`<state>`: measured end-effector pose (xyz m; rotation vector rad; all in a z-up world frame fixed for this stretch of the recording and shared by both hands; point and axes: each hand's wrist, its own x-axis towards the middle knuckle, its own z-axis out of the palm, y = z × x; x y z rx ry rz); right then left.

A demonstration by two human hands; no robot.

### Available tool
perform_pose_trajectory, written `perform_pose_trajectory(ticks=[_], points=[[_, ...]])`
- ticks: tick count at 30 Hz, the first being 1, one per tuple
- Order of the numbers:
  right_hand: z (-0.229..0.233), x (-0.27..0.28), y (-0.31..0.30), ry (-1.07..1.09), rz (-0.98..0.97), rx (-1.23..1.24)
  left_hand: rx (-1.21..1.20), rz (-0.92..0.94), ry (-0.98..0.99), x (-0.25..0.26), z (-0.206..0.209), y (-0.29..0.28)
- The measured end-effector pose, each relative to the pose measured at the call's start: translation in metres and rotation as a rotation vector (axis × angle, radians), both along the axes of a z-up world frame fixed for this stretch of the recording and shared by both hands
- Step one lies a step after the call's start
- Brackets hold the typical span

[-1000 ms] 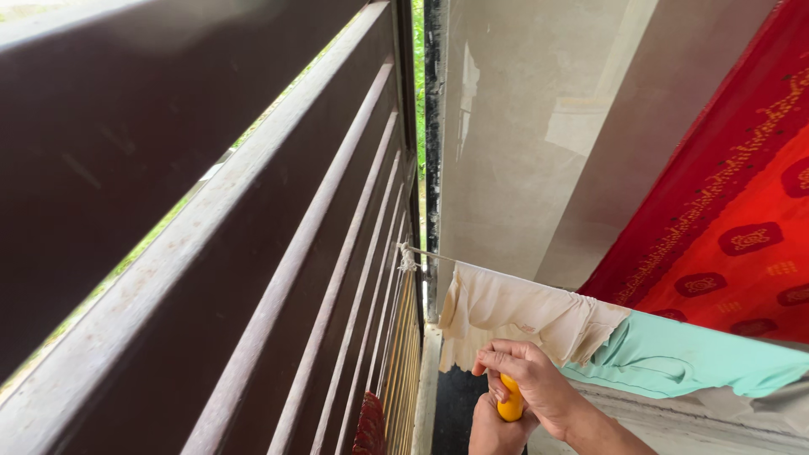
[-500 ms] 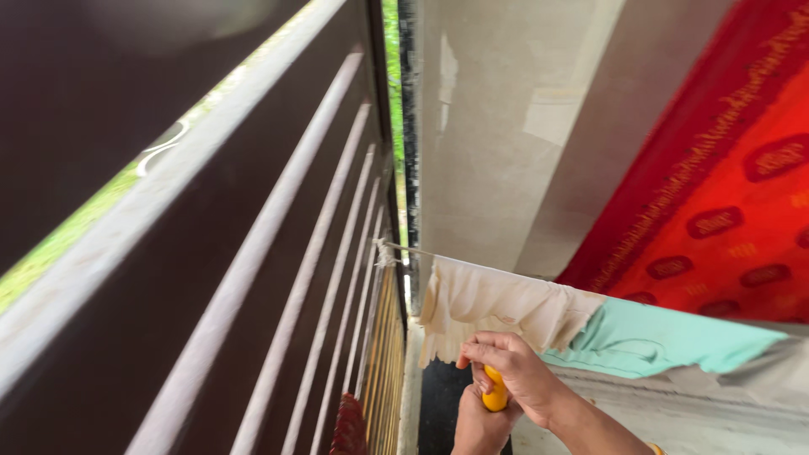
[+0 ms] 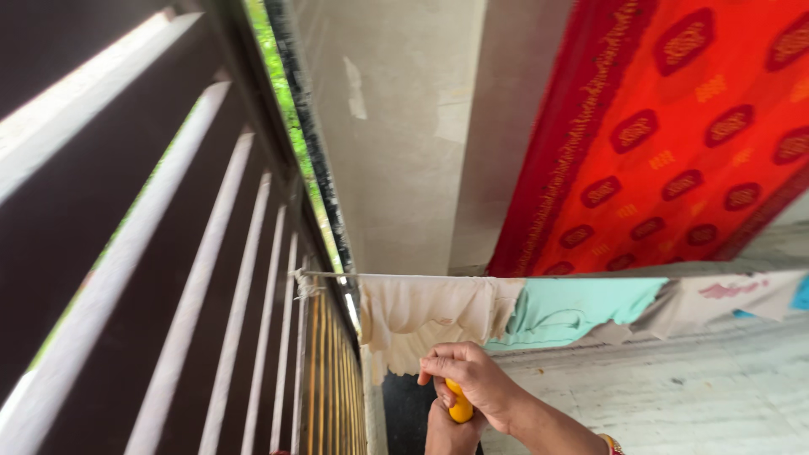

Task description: The person sweeps a marble floor using a broom, moving from the entryway into a hallway and along the base of several storage units and walls.

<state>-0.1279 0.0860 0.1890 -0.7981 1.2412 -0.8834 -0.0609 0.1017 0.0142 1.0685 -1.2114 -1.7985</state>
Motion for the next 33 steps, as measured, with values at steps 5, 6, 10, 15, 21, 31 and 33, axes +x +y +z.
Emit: perform_pose_trajectory(ticks=[5,6,10,15,21,31,33], points=[[0.0,-0.013,0.009,0.009,-0.034,-0.032,0.035,-0.068,-0.038,-0.014,-0.007,0.0],[0.001,-0.016,0.011,0.016,-0.038,-0.032,0.045,-0.072,-0.068,-0.016,-0.007,0.001],[0.006,-0.025,0.015,0.034,-0.07,-0.034,0.041,-0.11,-0.067,-0.027,-0.005,0.005],[0.009,-0.031,0.016,0.028,-0.077,-0.022,0.012,-0.095,-0.086,-0.038,-0.011,0.006],[0.006,-0.037,0.011,0.06,-0.053,-0.023,0.055,-0.1,0.068,-0.047,-0.026,-0.004],[-0.009,-0.056,-0.009,-0.018,0.128,0.015,0.056,0.071,-0.028,-0.05,-0.018,0.0],[-0.014,-0.065,-0.016,-0.034,0.185,0.018,0.047,0.12,-0.004,-0.055,-0.016,-0.001]])
